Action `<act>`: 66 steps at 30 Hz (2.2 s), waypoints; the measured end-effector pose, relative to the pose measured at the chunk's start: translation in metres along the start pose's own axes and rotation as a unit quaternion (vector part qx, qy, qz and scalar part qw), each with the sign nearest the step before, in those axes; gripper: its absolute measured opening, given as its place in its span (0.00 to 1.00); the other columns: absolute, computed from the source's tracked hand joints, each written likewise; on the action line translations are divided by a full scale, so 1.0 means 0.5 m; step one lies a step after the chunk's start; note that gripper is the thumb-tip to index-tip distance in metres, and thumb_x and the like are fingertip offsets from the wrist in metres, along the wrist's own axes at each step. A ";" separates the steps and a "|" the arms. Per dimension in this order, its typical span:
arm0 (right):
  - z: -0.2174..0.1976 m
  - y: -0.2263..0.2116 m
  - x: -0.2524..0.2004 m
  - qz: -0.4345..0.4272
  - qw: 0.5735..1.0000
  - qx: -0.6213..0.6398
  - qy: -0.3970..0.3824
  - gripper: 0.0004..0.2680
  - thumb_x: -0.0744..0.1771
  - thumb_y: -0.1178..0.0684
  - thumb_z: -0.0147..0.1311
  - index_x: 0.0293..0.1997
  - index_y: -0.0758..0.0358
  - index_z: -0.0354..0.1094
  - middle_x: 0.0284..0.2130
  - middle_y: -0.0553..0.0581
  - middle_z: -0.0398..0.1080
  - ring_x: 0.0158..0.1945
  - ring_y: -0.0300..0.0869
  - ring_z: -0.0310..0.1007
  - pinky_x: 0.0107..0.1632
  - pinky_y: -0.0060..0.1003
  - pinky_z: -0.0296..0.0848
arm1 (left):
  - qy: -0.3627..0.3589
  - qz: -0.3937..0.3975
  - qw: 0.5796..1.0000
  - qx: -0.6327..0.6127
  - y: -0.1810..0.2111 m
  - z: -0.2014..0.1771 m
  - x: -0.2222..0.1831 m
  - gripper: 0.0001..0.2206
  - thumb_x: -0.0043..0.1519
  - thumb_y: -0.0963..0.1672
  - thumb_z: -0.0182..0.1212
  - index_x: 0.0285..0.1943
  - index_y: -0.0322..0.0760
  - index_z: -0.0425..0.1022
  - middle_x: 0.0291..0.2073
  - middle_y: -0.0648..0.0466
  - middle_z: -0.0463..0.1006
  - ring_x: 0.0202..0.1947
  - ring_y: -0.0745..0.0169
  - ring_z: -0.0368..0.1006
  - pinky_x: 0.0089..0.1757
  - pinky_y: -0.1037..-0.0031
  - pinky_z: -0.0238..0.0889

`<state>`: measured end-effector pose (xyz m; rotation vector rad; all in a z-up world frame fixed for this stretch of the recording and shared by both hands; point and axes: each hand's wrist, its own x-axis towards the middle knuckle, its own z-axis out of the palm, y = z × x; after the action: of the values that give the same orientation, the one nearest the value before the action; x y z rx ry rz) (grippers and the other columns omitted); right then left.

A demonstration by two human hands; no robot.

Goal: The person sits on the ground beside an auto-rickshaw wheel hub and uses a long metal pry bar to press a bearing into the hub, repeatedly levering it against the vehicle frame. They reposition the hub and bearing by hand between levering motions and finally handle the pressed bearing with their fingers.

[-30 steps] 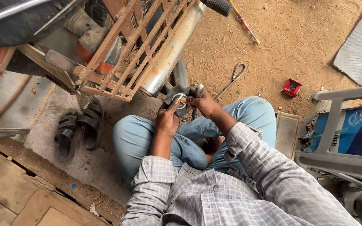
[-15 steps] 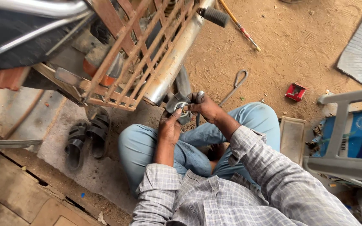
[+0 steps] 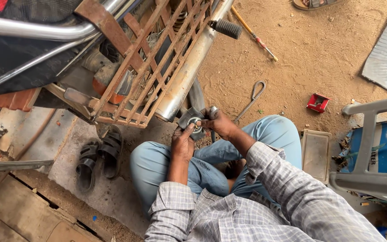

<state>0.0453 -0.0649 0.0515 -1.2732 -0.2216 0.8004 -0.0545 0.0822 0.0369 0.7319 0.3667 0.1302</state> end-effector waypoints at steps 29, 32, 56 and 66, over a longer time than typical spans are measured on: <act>-0.013 0.010 -0.012 -0.007 0.999 -0.035 0.028 0.09 0.67 0.51 0.62 0.41 0.67 0.73 0.26 0.49 0.70 0.29 0.35 0.67 0.32 0.32 0.67 | 0.020 -0.048 0.992 0.118 0.011 0.024 0.004 0.13 0.58 0.40 0.68 0.52 0.38 0.76 0.38 0.54 0.82 0.33 0.65 0.79 0.24 0.78 0.65; -0.014 0.019 -0.011 -0.013 0.998 -0.050 0.021 0.08 0.67 0.51 0.61 0.41 0.67 0.73 0.27 0.50 0.71 0.30 0.35 0.67 0.33 0.31 0.67 | 0.009 -0.044 0.995 0.095 0.014 0.024 0.001 0.13 0.58 0.38 0.67 0.52 0.38 0.76 0.39 0.54 0.82 0.35 0.63 0.80 0.28 0.76 0.70; -0.022 0.010 -0.019 -0.018 0.994 0.088 0.056 0.08 0.68 0.54 0.60 0.47 0.65 0.70 0.30 0.51 0.70 0.30 0.36 0.66 0.33 0.30 0.65 | -0.136 0.002 0.987 0.082 0.033 0.029 0.033 0.12 0.59 0.39 0.71 0.51 0.31 0.79 0.40 0.52 0.83 0.41 0.61 0.78 0.47 0.69 0.70; -0.009 -0.023 -0.021 -0.036 0.995 0.078 0.048 0.10 0.68 0.55 0.61 0.51 0.66 0.70 0.33 0.50 0.71 0.33 0.35 0.68 0.36 0.29 0.67 | -0.120 -0.002 0.992 0.043 0.033 0.018 0.032 0.12 0.59 0.38 0.69 0.52 0.37 0.79 0.43 0.56 0.81 0.46 0.65 0.76 0.50 0.70 0.69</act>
<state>0.0449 -0.0759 0.0634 -1.1473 -0.1243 0.6801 -0.0361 0.0925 0.0497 0.8213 0.1454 0.0213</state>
